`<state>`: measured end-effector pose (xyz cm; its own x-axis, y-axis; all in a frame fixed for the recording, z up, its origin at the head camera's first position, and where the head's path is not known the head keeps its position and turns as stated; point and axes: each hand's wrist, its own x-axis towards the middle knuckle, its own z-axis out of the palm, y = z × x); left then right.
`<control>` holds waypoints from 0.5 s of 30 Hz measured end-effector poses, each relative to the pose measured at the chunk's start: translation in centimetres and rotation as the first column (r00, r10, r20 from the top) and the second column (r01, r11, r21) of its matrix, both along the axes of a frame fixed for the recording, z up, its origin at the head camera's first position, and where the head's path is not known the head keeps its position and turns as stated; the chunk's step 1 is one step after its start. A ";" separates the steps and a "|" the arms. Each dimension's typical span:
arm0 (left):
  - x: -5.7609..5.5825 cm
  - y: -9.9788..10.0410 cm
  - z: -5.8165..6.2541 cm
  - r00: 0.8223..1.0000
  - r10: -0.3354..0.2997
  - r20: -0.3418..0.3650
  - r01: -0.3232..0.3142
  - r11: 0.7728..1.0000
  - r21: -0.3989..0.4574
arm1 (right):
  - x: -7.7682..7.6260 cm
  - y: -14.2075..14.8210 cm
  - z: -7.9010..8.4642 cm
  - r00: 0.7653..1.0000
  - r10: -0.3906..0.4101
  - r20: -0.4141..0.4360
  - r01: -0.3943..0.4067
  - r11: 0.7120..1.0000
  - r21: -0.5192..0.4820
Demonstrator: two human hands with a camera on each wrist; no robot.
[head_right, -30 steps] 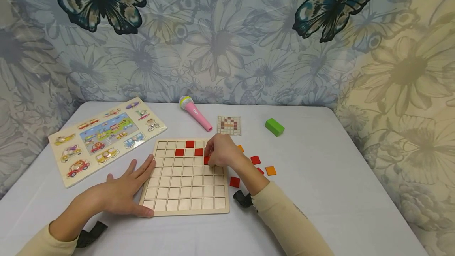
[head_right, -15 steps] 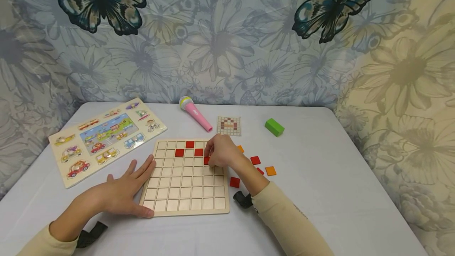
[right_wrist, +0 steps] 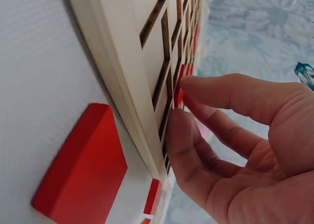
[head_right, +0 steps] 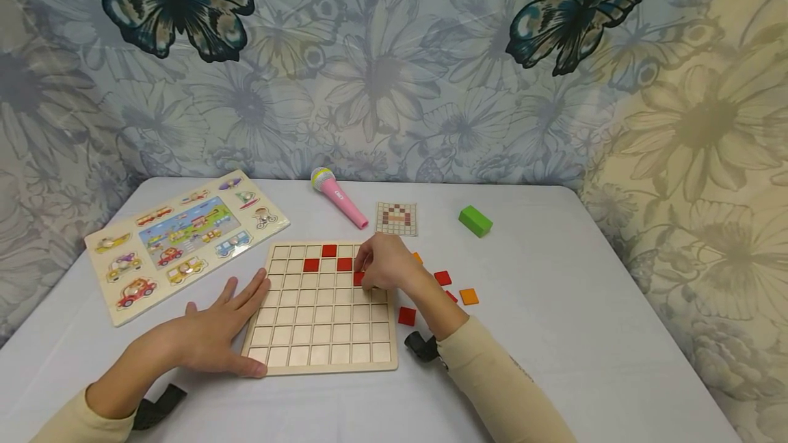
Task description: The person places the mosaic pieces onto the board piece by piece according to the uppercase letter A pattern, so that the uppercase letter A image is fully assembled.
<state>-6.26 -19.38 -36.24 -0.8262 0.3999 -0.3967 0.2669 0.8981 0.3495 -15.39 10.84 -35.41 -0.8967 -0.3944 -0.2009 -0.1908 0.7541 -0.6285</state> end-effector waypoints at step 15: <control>0.0 0.1 0.0 1.000 -0.001 0.006 0.001 1.000 -0.011 | 0.4 1.3 0.6 0.999 0.000 0.045 0.003 0.997 -0.076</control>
<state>-6.28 -19.33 -36.28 -0.8234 0.3962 -0.4063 0.2657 0.9018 0.3409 -14.95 12.15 -34.85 -0.8879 -0.4090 -0.2107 -0.1598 0.7037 -0.6923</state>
